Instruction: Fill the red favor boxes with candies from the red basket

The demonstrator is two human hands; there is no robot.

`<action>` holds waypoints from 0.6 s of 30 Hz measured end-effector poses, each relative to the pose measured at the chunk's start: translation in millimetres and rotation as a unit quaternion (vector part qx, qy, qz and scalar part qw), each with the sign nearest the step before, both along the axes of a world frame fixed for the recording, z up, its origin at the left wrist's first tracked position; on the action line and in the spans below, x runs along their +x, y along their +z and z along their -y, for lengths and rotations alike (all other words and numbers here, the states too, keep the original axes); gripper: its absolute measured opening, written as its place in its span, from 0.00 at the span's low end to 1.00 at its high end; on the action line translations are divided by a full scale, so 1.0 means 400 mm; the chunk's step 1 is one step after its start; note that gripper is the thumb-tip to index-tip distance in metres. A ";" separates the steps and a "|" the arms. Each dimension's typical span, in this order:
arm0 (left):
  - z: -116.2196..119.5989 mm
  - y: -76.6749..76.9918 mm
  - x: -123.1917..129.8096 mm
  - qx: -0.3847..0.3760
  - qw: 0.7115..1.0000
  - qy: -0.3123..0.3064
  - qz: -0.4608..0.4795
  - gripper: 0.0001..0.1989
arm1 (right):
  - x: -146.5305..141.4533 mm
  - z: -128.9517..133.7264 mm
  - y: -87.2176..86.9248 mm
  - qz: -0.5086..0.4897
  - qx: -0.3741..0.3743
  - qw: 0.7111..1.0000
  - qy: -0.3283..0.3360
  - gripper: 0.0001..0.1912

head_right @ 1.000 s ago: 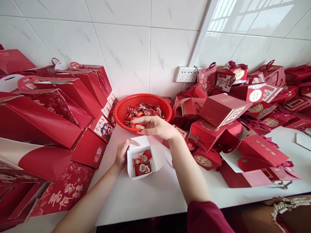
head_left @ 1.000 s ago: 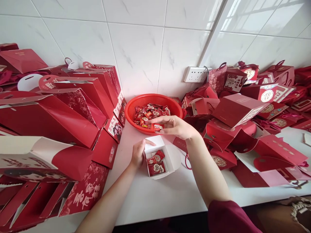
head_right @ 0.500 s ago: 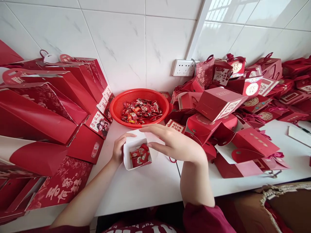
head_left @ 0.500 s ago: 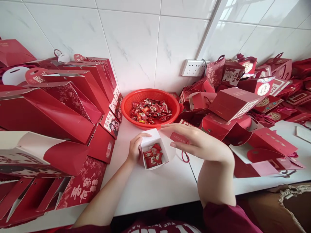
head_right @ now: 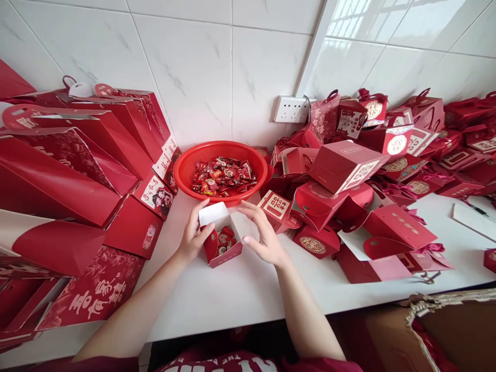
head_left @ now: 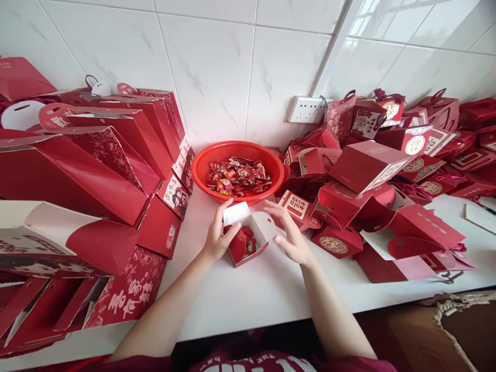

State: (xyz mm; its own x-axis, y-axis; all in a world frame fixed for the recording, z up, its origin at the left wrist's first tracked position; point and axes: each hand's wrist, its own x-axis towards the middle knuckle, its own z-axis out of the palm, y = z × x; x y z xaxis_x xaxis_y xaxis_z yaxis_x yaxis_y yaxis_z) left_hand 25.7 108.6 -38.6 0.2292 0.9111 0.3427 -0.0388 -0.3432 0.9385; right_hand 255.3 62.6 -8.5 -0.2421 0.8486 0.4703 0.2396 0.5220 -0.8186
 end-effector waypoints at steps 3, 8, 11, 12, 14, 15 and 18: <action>-0.003 0.000 -0.001 -0.030 0.996 -0.032 0.077 0.28 | 0.004 0.003 -0.014 0.044 0.006 0.996 0.074 0.36; -0.005 0.004 -0.006 -0.074 0.977 -0.118 0.160 0.24 | -0.001 -0.007 -0.026 0.061 -0.001 0.995 0.078 0.11; -0.010 0.008 -0.011 -0.060 0.982 -0.130 0.123 0.24 | -0.004 -0.011 -0.034 0.039 -0.006 0.998 0.043 0.07; -0.012 0.009 -0.013 -0.051 0.985 -0.123 0.114 0.24 | -0.005 -0.012 -0.037 0.029 -0.011 0.999 0.032 0.07; -0.017 0.011 -0.017 -0.031 0.990 -0.103 0.096 0.24 | -0.004 -0.013 -0.041 0.011 -0.031 0.999 0.015 0.07; -0.019 0.011 -0.020 -0.020 0.992 -0.095 0.084 0.23 | -0.004 -0.015 -0.043 0.004 -0.045 0.999 0.009 0.08; -0.024 0.011 -0.027 0.024 0.995 -0.093 0.030 0.19 | -0.003 -0.021 -0.053 -0.012 -0.090 0.996 -0.007 0.11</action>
State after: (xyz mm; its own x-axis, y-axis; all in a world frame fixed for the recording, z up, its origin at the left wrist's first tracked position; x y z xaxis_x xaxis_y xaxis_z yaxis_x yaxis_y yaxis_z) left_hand 14.7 118.3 -34.3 0.3703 0.8371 0.4026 -0.1607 -0.3691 0.9154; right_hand 254.1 70.9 -29.7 -0.2195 0.9232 0.3155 0.2246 0.3626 -0.9045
